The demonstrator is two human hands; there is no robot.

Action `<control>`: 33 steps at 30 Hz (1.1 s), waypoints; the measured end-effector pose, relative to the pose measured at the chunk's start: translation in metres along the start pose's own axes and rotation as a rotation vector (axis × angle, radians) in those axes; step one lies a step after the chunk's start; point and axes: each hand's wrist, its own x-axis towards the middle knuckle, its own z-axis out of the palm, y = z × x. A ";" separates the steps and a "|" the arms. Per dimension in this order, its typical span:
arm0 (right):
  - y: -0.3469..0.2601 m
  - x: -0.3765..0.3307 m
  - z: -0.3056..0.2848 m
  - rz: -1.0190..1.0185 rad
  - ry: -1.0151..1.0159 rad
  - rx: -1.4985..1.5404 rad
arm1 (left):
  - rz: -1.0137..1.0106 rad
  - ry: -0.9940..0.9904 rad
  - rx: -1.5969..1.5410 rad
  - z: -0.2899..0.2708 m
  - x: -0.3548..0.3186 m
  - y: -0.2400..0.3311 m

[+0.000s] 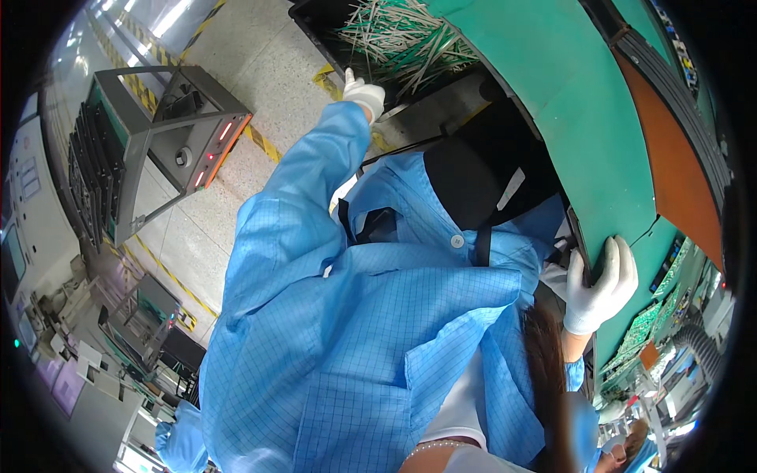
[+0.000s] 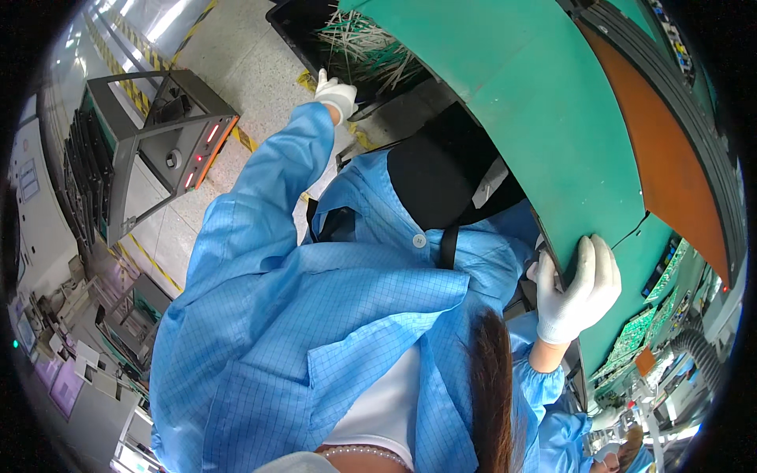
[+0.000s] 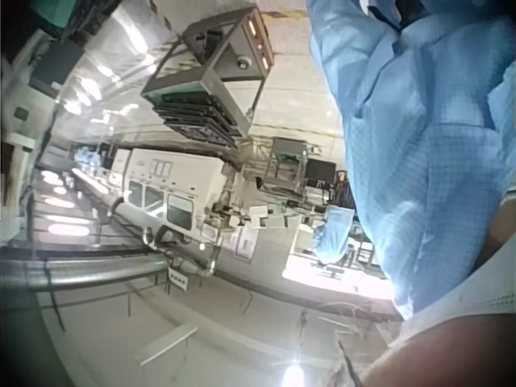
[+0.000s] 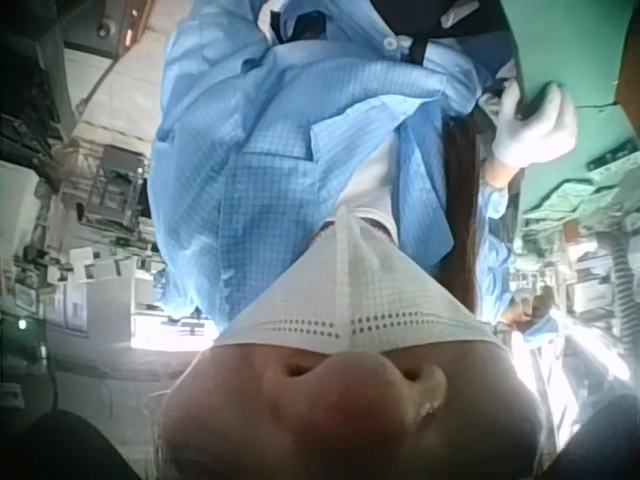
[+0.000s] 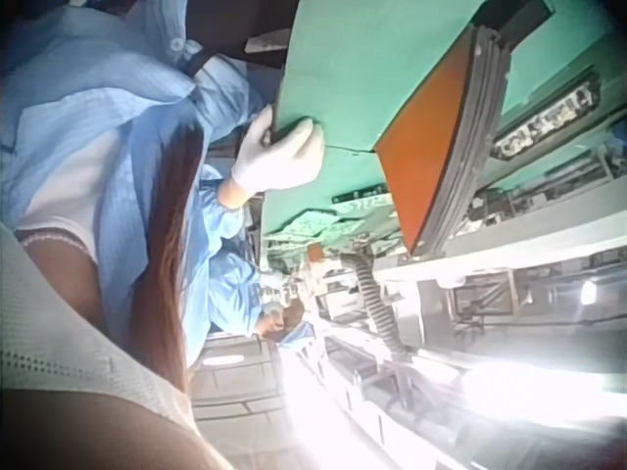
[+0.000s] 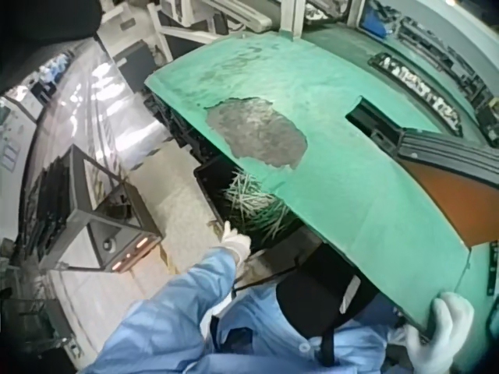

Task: Picking up, inspecting, and placing electronic circuit boards on a production line.

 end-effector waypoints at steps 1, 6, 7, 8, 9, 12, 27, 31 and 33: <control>0.000 0.000 0.000 0.001 0.001 0.002 | -0.012 -0.065 0.030 -0.006 0.006 0.001; 0.000 0.000 0.001 0.002 0.019 0.004 | -0.105 -0.065 -0.010 -0.016 0.017 0.012; 0.000 0.000 0.001 0.004 0.021 0.003 | -0.122 -0.031 -0.049 -0.015 0.019 0.012; 0.000 0.000 0.001 0.005 0.020 0.004 | -0.129 -0.021 -0.091 -0.015 0.020 0.012; 0.000 0.000 0.001 0.006 0.022 0.009 | -0.140 -0.028 -0.146 -0.016 0.022 0.009; 0.001 0.001 0.000 0.006 0.008 0.025 | -0.233 0.050 -0.276 -0.022 0.029 -0.010; -0.001 0.004 0.001 -0.043 0.080 0.013 | -0.482 0.757 -1.236 -0.042 0.018 -0.077; -0.001 0.004 -0.001 -0.036 0.069 0.019 | -0.541 0.762 -1.368 0.006 0.000 -0.056; -0.001 0.005 -0.002 -0.049 0.078 0.016 | -0.520 0.621 -1.486 0.041 -0.015 -0.055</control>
